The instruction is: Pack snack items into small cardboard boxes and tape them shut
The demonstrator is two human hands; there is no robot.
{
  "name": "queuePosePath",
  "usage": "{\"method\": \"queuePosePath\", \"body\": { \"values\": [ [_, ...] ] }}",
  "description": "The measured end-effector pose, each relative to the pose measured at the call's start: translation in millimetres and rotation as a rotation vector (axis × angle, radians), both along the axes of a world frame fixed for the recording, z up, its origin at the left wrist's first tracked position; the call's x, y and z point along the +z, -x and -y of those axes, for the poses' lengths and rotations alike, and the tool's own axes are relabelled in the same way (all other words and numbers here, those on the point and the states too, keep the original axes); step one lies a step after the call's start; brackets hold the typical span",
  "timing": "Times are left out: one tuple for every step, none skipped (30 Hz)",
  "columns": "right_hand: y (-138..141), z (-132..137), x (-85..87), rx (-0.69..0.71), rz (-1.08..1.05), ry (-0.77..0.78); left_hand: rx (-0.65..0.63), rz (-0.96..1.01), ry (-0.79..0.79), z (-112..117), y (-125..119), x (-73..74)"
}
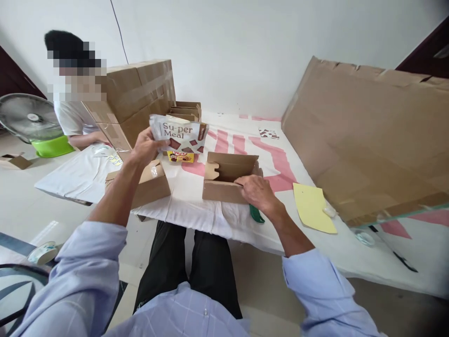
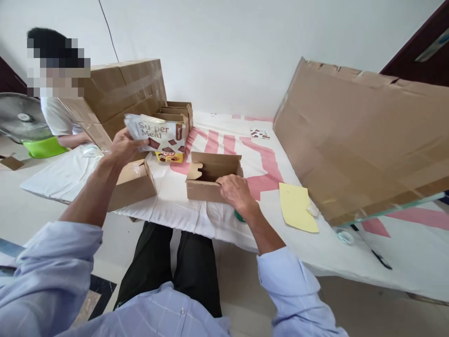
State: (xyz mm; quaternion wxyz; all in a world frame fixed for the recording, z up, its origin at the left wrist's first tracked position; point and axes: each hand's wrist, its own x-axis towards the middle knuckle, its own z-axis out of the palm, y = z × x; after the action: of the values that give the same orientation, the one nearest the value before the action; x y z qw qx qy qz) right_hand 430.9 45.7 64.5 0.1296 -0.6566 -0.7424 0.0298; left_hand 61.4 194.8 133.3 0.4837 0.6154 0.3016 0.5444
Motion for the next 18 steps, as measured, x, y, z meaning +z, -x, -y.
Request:
{"method": "queuePosePath", "body": {
  "values": [
    [5.7,-10.9,-3.1,-0.025,0.007,-0.028,-0.030,-0.010,-0.005,14.4,5.8,-0.2],
    [14.3,-23.7,-6.0,-0.037,0.011,-0.050,-0.073,-0.040,0.004,30.0,12.5,-2.5],
    [25.9,-37.8,-8.5,-0.035,0.013,-0.061,-0.109,-0.075,0.016,46.5,18.7,-7.5],
    [40.1,-52.4,-10.4,-0.024,0.013,-0.078,-0.134,-0.110,0.043,63.2,23.7,-15.1],
    [56.1,-66.9,-11.6,-0.012,0.006,-0.095,-0.164,-0.136,0.085,79.4,26.7,-25.2],
    [73.1,-80.0,-12.1,0.005,-0.010,-0.101,-0.207,-0.158,0.142,94.4,27.3,-37.3],
    [89.8,-91.1,-11.6,0.017,-0.027,-0.101,-0.208,-0.153,0.197,107.8,25.8,-50.9],
    [105.0,-99.4,-10.4,0.044,-0.039,-0.098,-0.225,-0.178,0.261,119.2,22.5,-65.3],
    [117.3,-104.6,-8.6,0.094,-0.053,-0.104,-0.236,-0.193,0.310,128.4,18.2,-79.8],
    [125.7,-106.7,-6.6,0.162,-0.074,-0.126,-0.242,-0.206,0.339,135.6,13.6,-93.7],
    [129.2,-106.1,-4.7,0.238,-0.111,-0.170,-0.240,-0.212,0.356,140.8,9.3,-106.7],
    [127.6,-103.4,-3.3,0.303,-0.168,-0.237,-0.238,-0.218,0.366,144.6,5.7,-118.2],
    [120.8,-99.5,-2.6,0.338,-0.244,-0.318,-0.231,-0.223,0.372,147.1,3.0,-128.2],
    [109.6,-95.2,-2.7,0.333,-0.337,-0.404,-0.218,-0.223,0.378,148.5,0.9,-136.4],
    [94.9,-91.4,-3.8,0.289,-0.438,-0.480,-0.202,-0.218,0.384,148.9,-0.6,-142.8],
    [78.3,-88.7,-5.9,0.222,-0.539,-0.525,-0.184,-0.206,0.392,148.3,-2.1,-147.7],
    [61.3,-87.4,-9.0,0.154,-0.641,-0.527,-0.168,-0.189,0.399,146.4,-4.0,-151.1],
    [45.5,-87.7,-13.0,0.109,-0.737,-0.467,-0.160,-0.168,0.406,143.4,-6.4,-153.4]
  ]
}}
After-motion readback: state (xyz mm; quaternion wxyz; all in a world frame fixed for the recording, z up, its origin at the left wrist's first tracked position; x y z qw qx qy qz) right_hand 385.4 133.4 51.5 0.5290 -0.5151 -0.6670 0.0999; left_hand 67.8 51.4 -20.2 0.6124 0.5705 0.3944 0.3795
